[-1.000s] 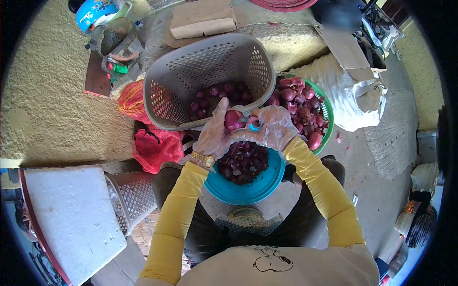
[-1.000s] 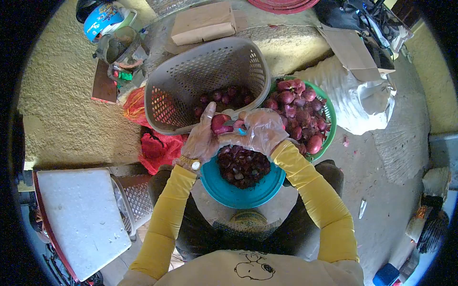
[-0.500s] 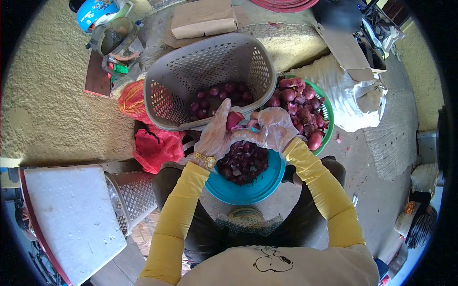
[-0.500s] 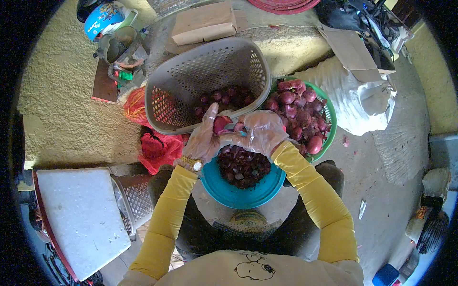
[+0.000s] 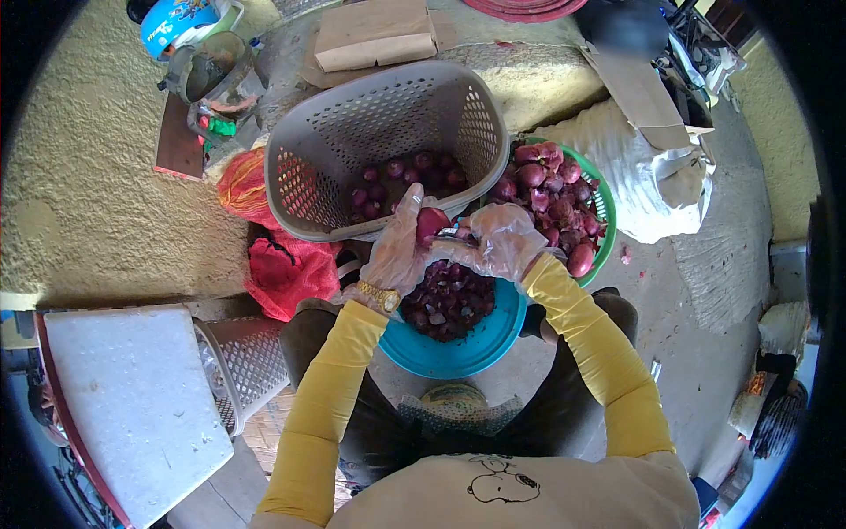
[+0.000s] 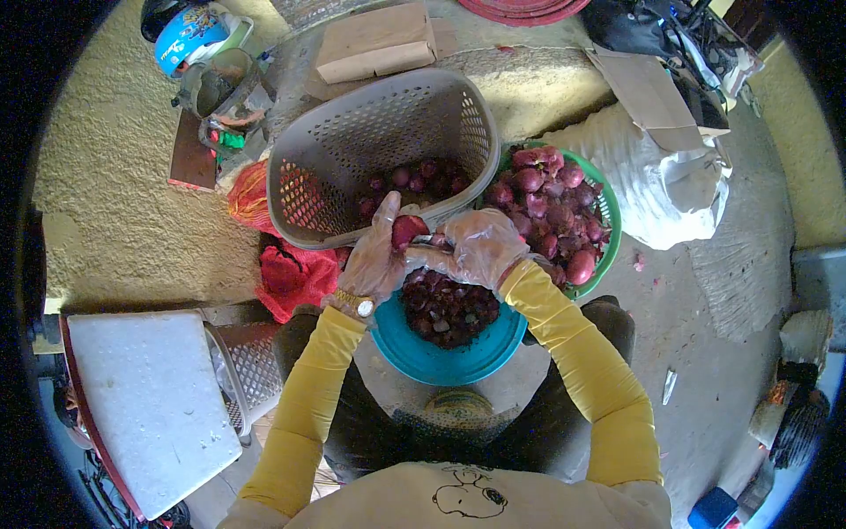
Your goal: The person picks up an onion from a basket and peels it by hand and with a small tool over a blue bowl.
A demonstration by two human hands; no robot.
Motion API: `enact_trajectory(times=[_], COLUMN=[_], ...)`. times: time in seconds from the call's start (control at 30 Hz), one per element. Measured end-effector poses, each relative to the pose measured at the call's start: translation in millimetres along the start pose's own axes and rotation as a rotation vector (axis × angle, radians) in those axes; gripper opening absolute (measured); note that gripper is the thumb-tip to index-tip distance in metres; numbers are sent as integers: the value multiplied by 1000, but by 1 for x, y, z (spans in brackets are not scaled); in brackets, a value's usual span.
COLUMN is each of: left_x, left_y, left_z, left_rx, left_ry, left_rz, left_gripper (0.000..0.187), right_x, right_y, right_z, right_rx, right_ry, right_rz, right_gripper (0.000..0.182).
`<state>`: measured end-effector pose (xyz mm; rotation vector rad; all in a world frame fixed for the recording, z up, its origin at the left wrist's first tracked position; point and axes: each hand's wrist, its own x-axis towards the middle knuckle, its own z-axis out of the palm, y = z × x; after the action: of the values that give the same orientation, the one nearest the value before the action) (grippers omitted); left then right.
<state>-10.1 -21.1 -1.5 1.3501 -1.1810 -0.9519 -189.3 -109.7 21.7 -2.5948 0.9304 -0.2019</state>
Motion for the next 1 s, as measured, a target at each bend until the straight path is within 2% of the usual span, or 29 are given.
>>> enact_trajectory(times=[0.03, 0.1, 0.23, 0.3, 0.33, 0.37, 0.4, 0.43, 0.5, 0.57, 0.63, 0.7, 0.73, 0.77, 0.8, 0.83, 0.87, 0.93, 1.0], left_x=[3, 13, 13, 12, 10, 7, 8, 8, 13, 15, 18, 20, 19, 20, 20, 20, 19, 19, 19], left_y=[0, 0, 0, 17, 1, -27, -27, -26, 22, 20, 2, -26, -27, -9, 3, 4, 4, 3, -4], left_z=[-1, -4, 0, 2, -1, -8, -10, -10, -6, -9, -10, -7, -9, -10, -11, -11, -11, -11, -12], left_rx=[0, -705, -695, -679, -679, -475, -270, -270, -757, -804, -850, -481, -482, -717, -950, -950, -913, -876, -812], left_ry=[-1, 28, 41, 115, 115, 43, -27, -25, 148, 131, 113, 95, 96, 58, 19, 19, -25, -69, -163], left_rz=[0, -582, -534, -569, -569, -407, -246, -246, -595, -551, -505, -204, -204, -357, -511, -511, -498, -484, -462], left_gripper=[59, 62, 65, 50, 50, 57, 64, 64, 58, 54, 49, 47, 47, 48, 49, 49, 50, 50, 52], right_x=[0, 1, -1, -2, -3, -3, -4, -5, -10, -9, -4, 0, 1, -1, -5, -8, -6, 1, 5], right_y=[0, -2, -4, 1, 3, 2, 0, -2, -3, -4, -3, -4, -4, -5, -7, -9, -9, -10, -15], right_z=[0, -3, -6, 2, 5, 3, -1, -2, 0, 1, -2, -2, -2, -2, -3, -5, -9, -20, -31], right_rx=[-33, -23, 34, 59, 84, 84, 69, 54, 74, 94, 59, 84, 108, 108, 102, 97, 97, 129, 45], right_ry=[-8, -45, -76, -65, -55, -55, -83, -112, -58, -3, -127, -141, -154, -154, -41, 70, 70, -218, -201], right_rz=[-16, -14, -72, -101, -130, -130, -181, -233, -253, -274, -260, -219, -177, -177, -174, -170, -170, -26, 28], right_gripper=[65, 65, 63, 63, 63, 63, 64, 65, 66, 66, 67, 66, 66, 66, 66, 66, 66, 67, 70])
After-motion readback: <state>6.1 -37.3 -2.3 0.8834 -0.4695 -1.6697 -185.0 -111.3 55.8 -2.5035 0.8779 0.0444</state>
